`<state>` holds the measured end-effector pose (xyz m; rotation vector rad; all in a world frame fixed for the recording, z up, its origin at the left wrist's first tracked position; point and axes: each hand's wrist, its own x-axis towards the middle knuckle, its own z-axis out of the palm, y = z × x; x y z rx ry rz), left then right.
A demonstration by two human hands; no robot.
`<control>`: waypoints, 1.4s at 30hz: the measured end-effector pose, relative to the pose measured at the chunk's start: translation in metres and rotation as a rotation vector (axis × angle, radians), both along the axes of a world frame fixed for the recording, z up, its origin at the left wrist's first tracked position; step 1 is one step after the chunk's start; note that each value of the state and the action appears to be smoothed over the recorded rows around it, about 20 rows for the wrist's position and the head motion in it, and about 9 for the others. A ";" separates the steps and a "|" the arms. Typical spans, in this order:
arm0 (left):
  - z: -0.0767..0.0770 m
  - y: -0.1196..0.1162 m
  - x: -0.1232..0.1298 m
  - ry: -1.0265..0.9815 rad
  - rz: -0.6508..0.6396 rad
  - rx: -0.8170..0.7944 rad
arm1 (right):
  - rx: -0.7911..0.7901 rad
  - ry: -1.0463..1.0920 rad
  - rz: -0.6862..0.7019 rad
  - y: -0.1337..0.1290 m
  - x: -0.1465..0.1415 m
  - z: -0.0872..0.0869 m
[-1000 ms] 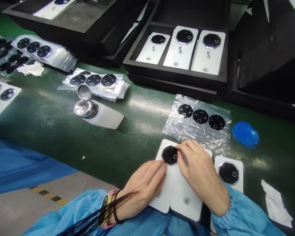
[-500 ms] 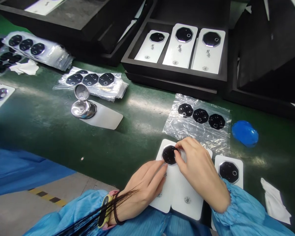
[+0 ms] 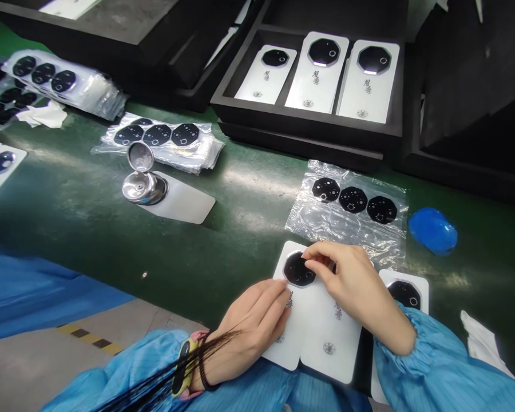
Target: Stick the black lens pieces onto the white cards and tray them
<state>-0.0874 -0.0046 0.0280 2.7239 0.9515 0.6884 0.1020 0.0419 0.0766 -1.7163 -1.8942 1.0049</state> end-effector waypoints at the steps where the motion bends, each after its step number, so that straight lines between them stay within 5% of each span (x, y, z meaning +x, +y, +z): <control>1: 0.000 0.000 0.000 -0.001 -0.001 0.001 | -0.009 0.009 -0.004 0.001 0.000 0.000; 15: 0.000 0.000 -0.001 0.019 -0.013 -0.009 | -0.183 0.207 -0.100 0.004 0.008 -0.002; 42: 0.002 0.002 0.000 0.019 0.000 0.004 | -0.083 0.058 -0.148 -0.005 0.000 -0.007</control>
